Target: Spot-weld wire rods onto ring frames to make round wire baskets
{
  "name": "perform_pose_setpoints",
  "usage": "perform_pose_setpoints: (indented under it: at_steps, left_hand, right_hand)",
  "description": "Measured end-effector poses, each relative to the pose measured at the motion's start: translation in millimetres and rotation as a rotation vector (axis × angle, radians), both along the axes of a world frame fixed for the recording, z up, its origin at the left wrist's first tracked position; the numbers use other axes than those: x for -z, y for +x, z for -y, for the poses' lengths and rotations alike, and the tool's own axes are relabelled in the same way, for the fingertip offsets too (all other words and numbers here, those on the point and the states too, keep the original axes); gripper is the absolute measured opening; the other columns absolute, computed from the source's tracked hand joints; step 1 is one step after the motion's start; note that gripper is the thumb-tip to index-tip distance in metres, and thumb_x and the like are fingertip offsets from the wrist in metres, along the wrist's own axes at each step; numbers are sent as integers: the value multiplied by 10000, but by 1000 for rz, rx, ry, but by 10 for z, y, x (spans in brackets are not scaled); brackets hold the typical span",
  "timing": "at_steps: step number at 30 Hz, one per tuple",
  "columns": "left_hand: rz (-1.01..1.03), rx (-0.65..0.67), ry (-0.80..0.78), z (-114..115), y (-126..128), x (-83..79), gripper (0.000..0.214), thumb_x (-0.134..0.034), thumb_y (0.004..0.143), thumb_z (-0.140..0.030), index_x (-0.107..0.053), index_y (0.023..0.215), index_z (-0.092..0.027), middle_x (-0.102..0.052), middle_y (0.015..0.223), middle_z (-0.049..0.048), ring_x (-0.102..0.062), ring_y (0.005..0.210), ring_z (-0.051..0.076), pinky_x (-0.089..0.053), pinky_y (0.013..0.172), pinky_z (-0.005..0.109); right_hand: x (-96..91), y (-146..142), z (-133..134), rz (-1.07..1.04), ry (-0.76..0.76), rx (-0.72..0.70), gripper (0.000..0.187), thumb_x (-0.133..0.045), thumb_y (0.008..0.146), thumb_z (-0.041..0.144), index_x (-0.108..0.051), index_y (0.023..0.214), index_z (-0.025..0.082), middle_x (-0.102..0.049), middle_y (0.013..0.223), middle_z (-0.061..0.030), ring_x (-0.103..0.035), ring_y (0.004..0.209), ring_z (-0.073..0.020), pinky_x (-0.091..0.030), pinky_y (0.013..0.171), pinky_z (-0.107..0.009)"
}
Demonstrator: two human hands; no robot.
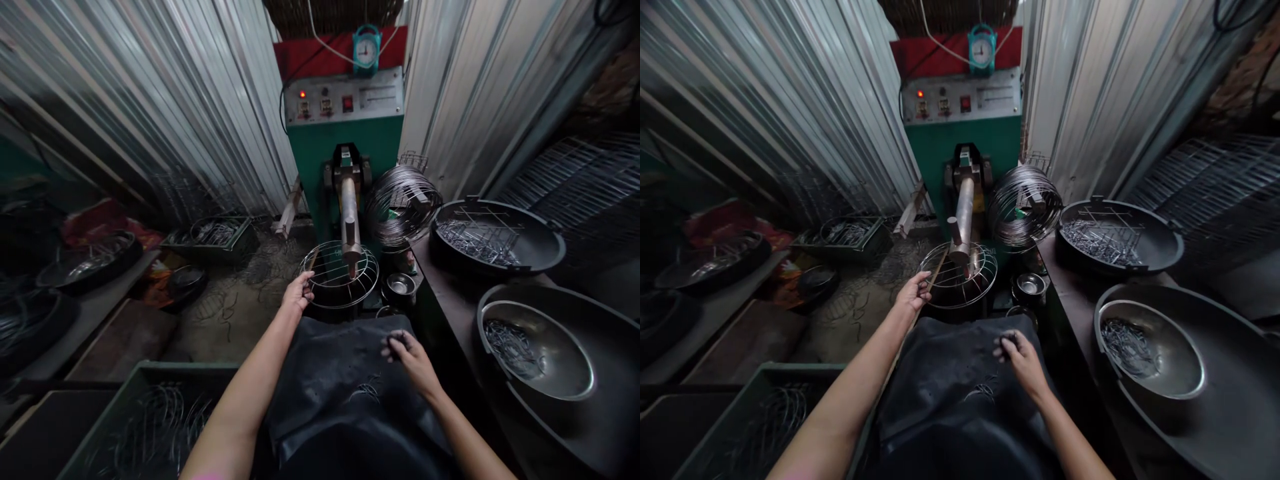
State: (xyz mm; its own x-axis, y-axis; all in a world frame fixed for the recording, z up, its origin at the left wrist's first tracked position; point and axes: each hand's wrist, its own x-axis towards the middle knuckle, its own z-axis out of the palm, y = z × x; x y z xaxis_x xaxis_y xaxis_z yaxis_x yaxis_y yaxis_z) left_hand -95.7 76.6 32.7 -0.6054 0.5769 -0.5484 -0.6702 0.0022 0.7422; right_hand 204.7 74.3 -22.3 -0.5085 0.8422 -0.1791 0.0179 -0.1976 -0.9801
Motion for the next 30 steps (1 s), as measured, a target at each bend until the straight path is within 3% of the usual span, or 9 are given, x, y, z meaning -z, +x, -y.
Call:
perform_pose_setpoints:
  at_steps: [4,9,13,22,30]
  left_hand:
    - [-78,-85,34,2,162,16,365,-722,454,-213,-378,572,-180,-305,435,-113,-205,331,4,-155,316,152]
    - [-139,-112,55,5,300,-22,357,-716,430,-249,-429,629,-175,-329,459,-108,-242,349,12,-145,329,154]
    - [-245,-163,51,13,362,-81,417,-732,437,-280,-459,736,-178,-405,518,-93,-298,378,21,-179,343,147]
    - [-244,-181,33,-45,428,-89,474,-746,448,-291,-478,823,-182,-499,637,-52,-412,443,41,-225,364,145]
    - [-207,-232,33,-83,493,-110,469,-757,443,-307,-485,802,-177,-504,636,-47,-418,443,44,-218,353,147]
  right_hand:
    - [-426,-575,-94,-211,90,69,248,-586,768,427,-536,845,196,-651,871,-51,-641,695,-162,-501,611,-275]
    - [-485,-1071,-191,-50,315,52,211,-550,770,394,-570,824,192,-655,710,-33,-627,607,-169,-477,523,-256]
    - [-440,-1110,-279,127,422,90,186,-544,755,370,-595,790,195,-620,560,-9,-589,503,-167,-447,462,-252]
    - [-461,-1104,-320,38,279,127,230,-560,750,411,-574,809,189,-640,623,-24,-617,539,-186,-480,484,-270]
    - [-445,-1115,-371,9,293,158,236,-580,746,411,-583,810,185,-655,695,-30,-628,578,-179,-495,551,-281]
